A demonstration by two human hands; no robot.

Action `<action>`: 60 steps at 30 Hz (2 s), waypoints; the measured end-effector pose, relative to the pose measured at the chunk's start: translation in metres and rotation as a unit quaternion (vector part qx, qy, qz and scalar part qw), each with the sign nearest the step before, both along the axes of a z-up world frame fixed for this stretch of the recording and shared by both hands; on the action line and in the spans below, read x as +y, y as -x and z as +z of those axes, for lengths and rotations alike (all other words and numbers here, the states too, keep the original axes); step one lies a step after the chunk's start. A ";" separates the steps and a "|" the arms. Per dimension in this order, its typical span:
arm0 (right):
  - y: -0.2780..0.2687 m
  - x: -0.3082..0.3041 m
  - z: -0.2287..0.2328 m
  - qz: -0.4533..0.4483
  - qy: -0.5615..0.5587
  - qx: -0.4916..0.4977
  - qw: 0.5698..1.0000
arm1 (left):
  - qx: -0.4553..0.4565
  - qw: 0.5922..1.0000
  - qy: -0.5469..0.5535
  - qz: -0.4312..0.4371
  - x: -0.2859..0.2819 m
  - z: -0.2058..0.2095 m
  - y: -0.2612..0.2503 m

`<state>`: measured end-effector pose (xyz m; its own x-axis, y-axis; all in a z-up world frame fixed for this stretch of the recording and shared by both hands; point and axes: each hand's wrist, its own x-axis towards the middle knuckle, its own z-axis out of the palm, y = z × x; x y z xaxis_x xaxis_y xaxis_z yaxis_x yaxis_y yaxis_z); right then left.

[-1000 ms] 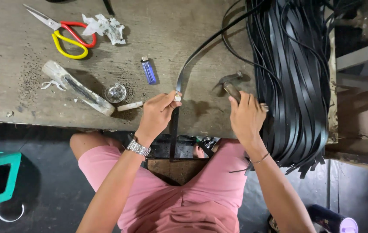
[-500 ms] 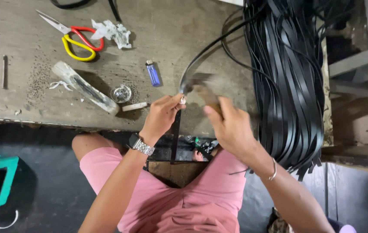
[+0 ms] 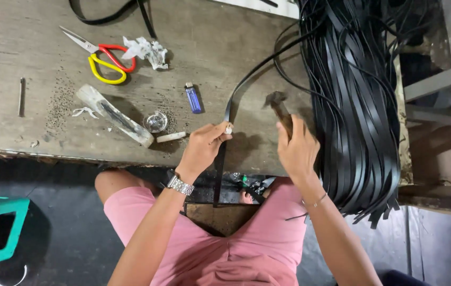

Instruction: The person uses a hammer and a small metal tool to punch holes into a black belt on a wooden workbench. They repeatedly position the tool, strike it with the hammer, and adjust the belt to create a series of holes along its length.

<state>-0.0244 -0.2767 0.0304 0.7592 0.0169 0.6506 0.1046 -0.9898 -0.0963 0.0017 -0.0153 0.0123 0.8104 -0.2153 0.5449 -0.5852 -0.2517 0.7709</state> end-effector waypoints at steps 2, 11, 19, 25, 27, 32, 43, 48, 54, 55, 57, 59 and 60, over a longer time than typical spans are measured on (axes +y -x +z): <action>-0.004 -0.003 -0.009 -0.029 0.048 0.024 0.998 | -0.012 1.000 -0.023 -0.001 0.002 0.000 -0.002; 0.011 0.088 -0.012 0.191 -0.076 0.145 0.968 | -0.028 0.995 -0.048 0.078 -0.006 0.001 0.008; 0.019 0.090 0.004 0.218 -0.037 0.198 0.955 | 0.143 0.910 0.249 0.298 -0.006 0.048 0.068; 0.021 0.095 0.008 0.200 -0.044 0.231 0.951 | 0.210 0.958 0.057 0.188 0.016 -0.007 0.132; 0.021 0.097 0.009 0.196 -0.020 0.225 0.954 | 0.209 0.970 0.022 0.119 0.015 -0.034 0.145; 0.025 0.096 0.012 0.205 0.008 0.239 0.949 | 0.268 0.951 0.108 0.108 0.023 -0.014 0.140; 0.120 0.089 0.025 0.552 -0.079 0.165 0.813 | 0.254 0.960 0.075 0.093 0.036 0.031 0.126; 0.124 0.073 0.004 0.276 -0.327 0.261 0.865 | 0.290 0.956 -0.009 0.052 0.017 0.020 0.128; 0.117 0.080 -0.004 0.213 -0.396 0.223 0.865 | 0.245 0.961 0.057 0.112 0.006 0.021 0.137; 0.117 0.080 -0.005 0.215 -0.396 0.224 0.864 | 0.245 0.961 0.056 0.114 0.009 0.013 0.139; 0.118 0.079 -0.009 0.208 -0.390 0.192 0.876 | 0.206 0.963 0.044 0.168 0.014 -0.003 0.141; 0.110 0.070 -0.011 0.197 -0.344 0.147 0.906 | 0.224 0.953 0.084 0.185 0.018 -0.002 0.146; 0.107 0.065 -0.013 0.186 -0.295 0.101 0.932 | 0.242 0.941 0.124 0.203 0.020 -0.002 0.149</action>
<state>-0.1310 -0.2112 0.0175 0.8804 -0.0113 0.4741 0.3506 -0.6578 -0.6666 -0.1472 0.0051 0.0107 0.9645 0.2505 0.0840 -0.0455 -0.1558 0.9867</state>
